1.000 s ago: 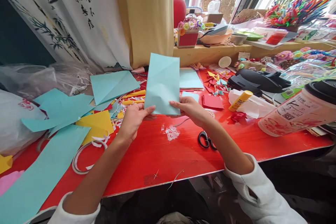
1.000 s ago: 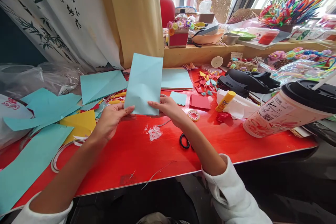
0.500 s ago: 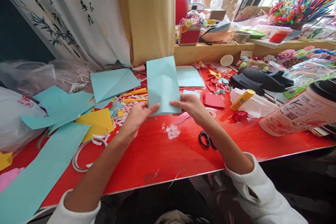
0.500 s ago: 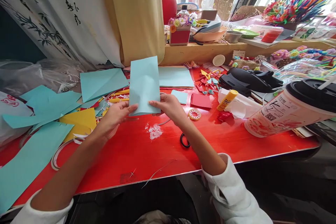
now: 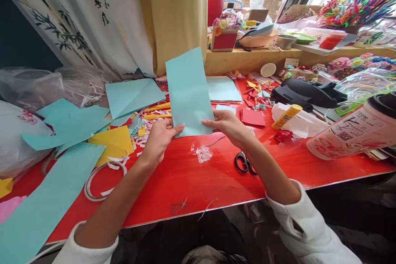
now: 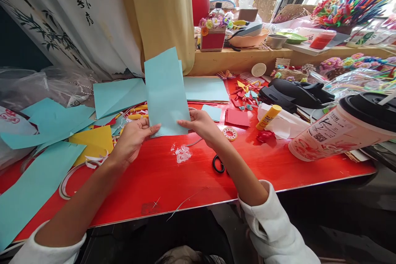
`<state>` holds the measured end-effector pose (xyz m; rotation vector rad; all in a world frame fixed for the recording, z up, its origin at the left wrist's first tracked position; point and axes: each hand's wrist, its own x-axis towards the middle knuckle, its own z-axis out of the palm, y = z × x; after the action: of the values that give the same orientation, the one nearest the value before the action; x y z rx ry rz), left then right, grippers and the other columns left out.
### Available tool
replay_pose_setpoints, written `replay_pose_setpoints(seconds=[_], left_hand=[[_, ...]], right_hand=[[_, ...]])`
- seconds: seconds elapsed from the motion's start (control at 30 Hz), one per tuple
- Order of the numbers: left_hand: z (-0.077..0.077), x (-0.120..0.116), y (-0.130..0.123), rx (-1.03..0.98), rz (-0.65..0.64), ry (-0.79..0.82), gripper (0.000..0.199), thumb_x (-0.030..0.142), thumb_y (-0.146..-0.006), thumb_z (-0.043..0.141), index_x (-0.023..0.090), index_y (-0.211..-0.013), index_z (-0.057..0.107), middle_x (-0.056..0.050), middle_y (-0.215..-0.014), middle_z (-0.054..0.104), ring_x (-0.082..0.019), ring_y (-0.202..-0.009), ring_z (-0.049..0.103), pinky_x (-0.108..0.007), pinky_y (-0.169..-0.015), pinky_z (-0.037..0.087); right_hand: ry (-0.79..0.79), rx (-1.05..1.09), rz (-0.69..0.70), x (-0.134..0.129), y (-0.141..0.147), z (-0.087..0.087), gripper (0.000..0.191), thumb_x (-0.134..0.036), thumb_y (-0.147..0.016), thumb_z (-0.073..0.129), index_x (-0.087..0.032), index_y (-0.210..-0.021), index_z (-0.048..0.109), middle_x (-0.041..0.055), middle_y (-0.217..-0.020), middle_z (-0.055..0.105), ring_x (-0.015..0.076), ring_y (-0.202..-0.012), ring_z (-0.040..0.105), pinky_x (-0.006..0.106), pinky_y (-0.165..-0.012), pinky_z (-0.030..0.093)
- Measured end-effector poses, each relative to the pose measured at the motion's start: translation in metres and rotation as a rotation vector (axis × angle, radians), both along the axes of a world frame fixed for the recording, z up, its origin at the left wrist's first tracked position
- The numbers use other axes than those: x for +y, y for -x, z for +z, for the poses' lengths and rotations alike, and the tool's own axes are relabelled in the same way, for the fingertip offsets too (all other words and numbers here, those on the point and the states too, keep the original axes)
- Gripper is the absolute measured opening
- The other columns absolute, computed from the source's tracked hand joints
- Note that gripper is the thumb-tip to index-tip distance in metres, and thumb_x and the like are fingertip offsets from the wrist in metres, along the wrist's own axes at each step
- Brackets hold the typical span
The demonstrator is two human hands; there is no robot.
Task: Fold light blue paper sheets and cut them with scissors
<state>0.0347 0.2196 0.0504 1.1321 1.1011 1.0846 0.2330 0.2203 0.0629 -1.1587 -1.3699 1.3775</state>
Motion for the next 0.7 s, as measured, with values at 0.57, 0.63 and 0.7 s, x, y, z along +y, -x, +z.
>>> replay_pose_setpoints(seconds=[0.57, 0.63, 0.7], left_hand=[[0.026, 0.019, 0.027, -0.098, 0.208, -0.318, 0.054, 0.032, -0.065, 0.079, 0.022, -0.113, 0.055, -0.005, -0.115, 0.064, -0.019, -0.110, 0.058, -0.033, -0.092, 0.048], [0.029, 0.025, 0.038, -0.161, 0.288, -0.382, 0.041, 0.029, -0.065, 0.079, 0.022, -0.102, 0.061, -0.002, -0.106, 0.068, -0.021, -0.106, 0.060, -0.035, -0.088, 0.051], [0.029, 0.029, 0.045, -0.214, 0.351, -0.419, 0.027, 0.025, -0.064, 0.078, 0.024, -0.089, 0.066, 0.000, -0.100, 0.071, -0.022, -0.108, 0.060, -0.034, -0.086, 0.053]], right_hand=[[-0.254, -0.355, 0.127, 0.003, -0.014, 0.003, 0.013, -0.027, -0.078, 0.063, -0.017, -0.071, 0.066, 0.0010, -0.069, 0.065, 0.0137, -0.064, 0.063, 0.028, -0.062, 0.052], [-0.275, -0.336, 0.112, 0.002, -0.017, 0.006, 0.013, -0.030, -0.077, 0.065, -0.017, -0.077, 0.068, 0.0012, -0.071, 0.065, 0.0138, -0.067, 0.062, 0.028, -0.063, 0.051], [-0.247, -0.174, -0.009, 0.003, -0.017, 0.008, 0.024, -0.036, -0.074, 0.068, -0.017, -0.090, 0.069, 0.0032, -0.081, 0.067, 0.0145, -0.070, 0.063, 0.030, -0.067, 0.053]])
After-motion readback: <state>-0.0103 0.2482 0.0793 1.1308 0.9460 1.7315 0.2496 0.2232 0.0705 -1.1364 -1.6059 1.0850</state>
